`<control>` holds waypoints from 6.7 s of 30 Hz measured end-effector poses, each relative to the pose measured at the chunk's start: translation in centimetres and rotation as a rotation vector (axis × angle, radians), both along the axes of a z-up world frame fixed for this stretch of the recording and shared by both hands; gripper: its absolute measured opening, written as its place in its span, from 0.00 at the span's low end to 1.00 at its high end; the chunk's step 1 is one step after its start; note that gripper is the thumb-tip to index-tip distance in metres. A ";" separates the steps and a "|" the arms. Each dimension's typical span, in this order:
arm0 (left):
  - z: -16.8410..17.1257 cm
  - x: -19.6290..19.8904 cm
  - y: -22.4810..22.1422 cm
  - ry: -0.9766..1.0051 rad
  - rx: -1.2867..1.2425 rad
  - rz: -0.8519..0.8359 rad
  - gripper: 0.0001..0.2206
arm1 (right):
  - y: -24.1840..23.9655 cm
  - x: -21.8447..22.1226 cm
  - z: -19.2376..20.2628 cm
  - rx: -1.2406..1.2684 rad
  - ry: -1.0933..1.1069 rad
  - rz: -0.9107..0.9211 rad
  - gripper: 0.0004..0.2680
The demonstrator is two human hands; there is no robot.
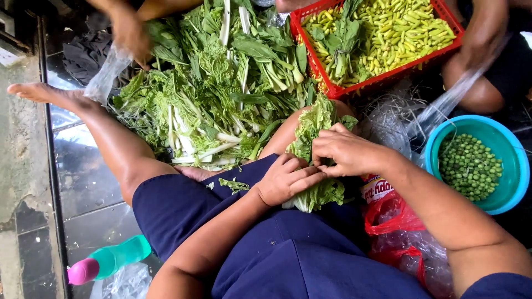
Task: Bundling mustard greens by hand from a large pile on the floor into organized bunches.
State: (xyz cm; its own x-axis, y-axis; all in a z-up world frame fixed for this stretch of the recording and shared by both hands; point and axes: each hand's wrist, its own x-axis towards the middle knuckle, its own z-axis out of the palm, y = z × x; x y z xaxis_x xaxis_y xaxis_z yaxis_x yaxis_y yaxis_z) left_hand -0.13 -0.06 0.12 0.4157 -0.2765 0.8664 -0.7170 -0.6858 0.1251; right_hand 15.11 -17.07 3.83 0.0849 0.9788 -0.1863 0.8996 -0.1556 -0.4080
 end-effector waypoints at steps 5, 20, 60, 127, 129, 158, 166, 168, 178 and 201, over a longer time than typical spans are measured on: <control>-0.2 0.0 0.0 0.007 0.008 0.011 0.12 | 0.0 -0.3 -0.7 0.061 -0.007 0.005 0.08; -0.7 -2.3 1.0 0.239 -0.050 0.007 0.15 | -0.9 -2.4 -2.8 0.160 -0.409 -0.038 0.02; -14.9 5.9 23.2 0.853 -0.663 1.110 0.23 | 21.9 3.8 -12.0 0.292 0.418 -0.986 0.34; -14.2 -9.4 9.3 1.229 -2.000 -0.792 0.27 | -20.6 14.7 -13.7 0.171 -0.406 -1.263 0.06; -13.1 -8.0 9.1 1.199 -1.999 -0.832 0.28 | -22.5 17.9 -16.4 -0.047 -0.654 -1.284 0.05; -6.0 0.4 -2.8 1.229 -1.685 -0.243 0.38 | -1.0 -2.2 -4.1 -0.028 0.181 -0.694 0.09; -6.1 1.2 -3.6 1.373 -1.297 -0.080 0.28 | -4.4 -4.5 -5.3 -0.290 0.068 -0.889 0.09; -4.7 1.2 -3.4 1.336 -1.123 -0.009 0.24 | -6.0 -3.6 -7.3 -0.132 0.025 -0.641 0.05; 3.9 0.5 -2.7 1.338 -0.181 0.369 0.43 | -5.3 -7.2 -2.0 -0.102 -0.090 -0.666 0.11; -13.9 2.0 3.5 1.117 -0.188 0.553 0.23 | -1.9 -5.2 -1.6 -0.057 -0.227 -0.345 0.16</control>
State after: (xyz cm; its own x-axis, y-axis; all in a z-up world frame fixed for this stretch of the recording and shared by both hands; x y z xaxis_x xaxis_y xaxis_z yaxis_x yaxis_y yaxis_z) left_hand 1.91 3.41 -13.80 0.9659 0.2578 -0.0249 0.2198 -0.7654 0.6049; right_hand 9.93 -18.99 2.27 0.4511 0.8746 -0.1778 0.8570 -0.4801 -0.1874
